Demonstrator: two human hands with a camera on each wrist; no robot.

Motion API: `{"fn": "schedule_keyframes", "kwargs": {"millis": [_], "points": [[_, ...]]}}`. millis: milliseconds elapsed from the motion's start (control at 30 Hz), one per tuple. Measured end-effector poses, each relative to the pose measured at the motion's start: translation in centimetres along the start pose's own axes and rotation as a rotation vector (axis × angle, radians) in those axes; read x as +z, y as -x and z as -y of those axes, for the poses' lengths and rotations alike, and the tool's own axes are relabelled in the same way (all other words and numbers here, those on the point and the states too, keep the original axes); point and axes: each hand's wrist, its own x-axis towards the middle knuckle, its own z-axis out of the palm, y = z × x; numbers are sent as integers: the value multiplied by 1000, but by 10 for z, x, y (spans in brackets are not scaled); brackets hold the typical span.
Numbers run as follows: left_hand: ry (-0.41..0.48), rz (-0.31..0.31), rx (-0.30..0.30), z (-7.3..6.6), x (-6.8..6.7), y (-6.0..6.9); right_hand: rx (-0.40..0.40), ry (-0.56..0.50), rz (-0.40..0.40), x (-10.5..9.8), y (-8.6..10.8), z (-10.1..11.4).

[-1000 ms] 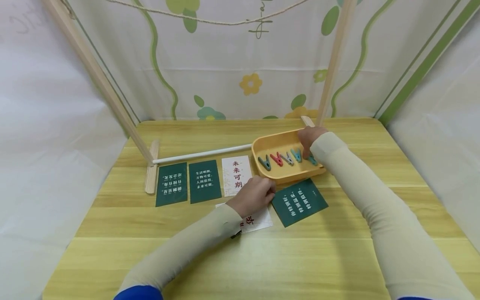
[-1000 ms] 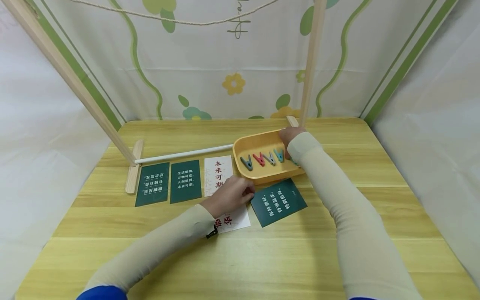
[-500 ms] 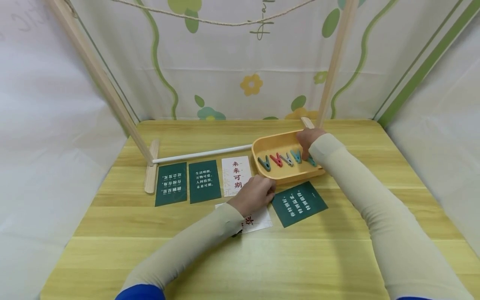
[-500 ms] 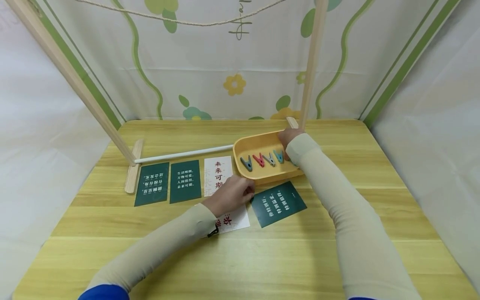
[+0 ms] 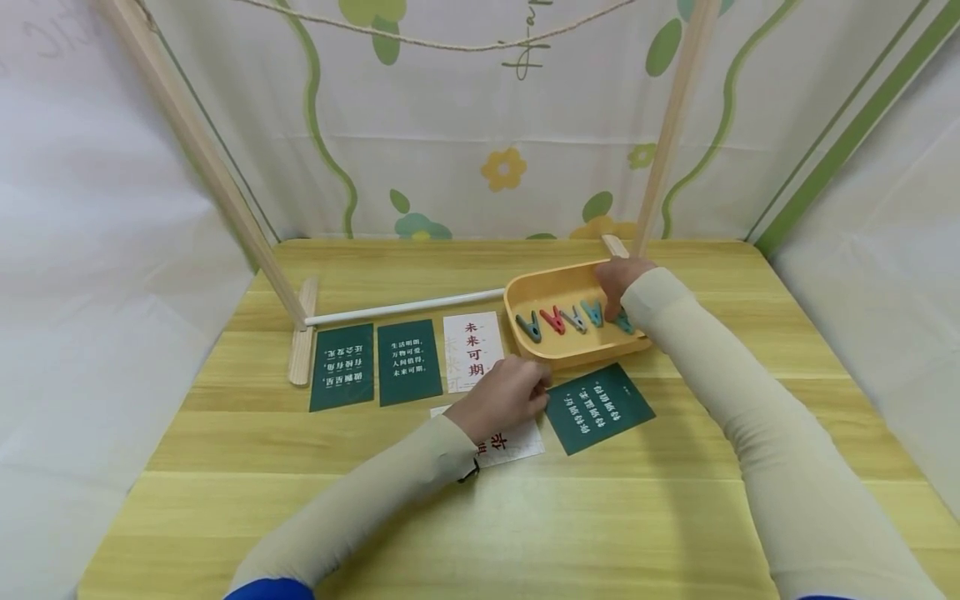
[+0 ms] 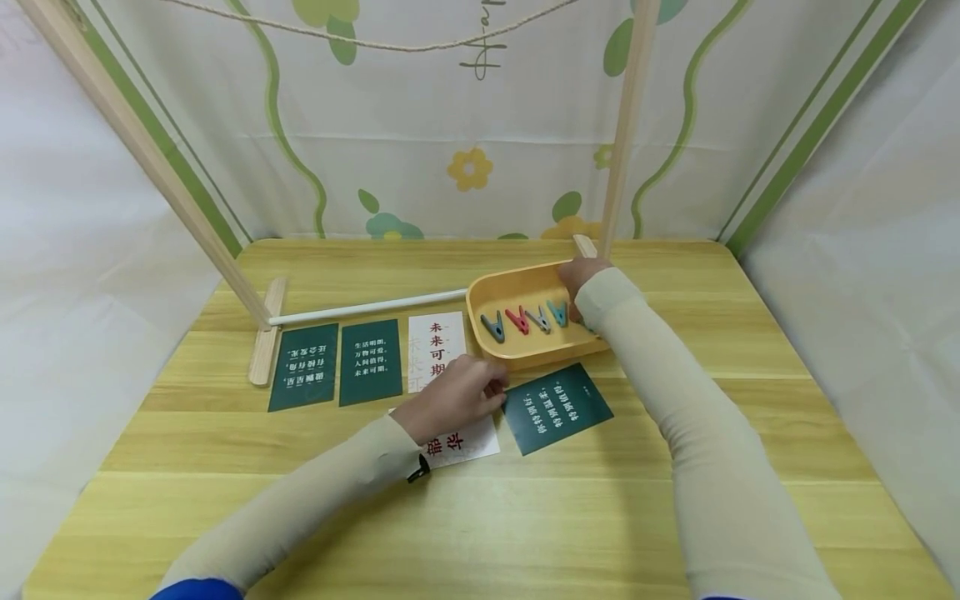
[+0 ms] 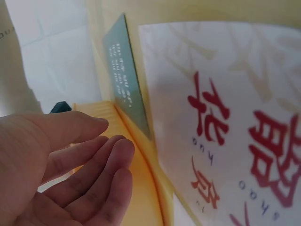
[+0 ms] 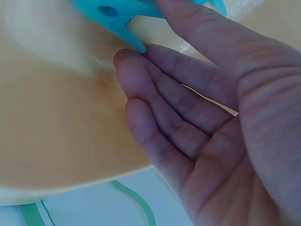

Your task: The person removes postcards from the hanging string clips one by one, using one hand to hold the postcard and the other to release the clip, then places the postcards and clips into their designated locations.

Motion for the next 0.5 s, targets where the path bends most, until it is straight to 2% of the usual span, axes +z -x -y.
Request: {"fn": "schedule_keyframes", "kwargs": {"millis": [133, 333, 500], "points": [[-15, -11, 18, -2, -5, 5, 2, -18, 8, -4, 6, 1], [-39, -35, 43, -3, -10, 10, 7, -36, 46, -8, 2, -3], [-60, -55, 31, -5, -16, 17, -11, -32, 73, -16, 1, -6]]}}
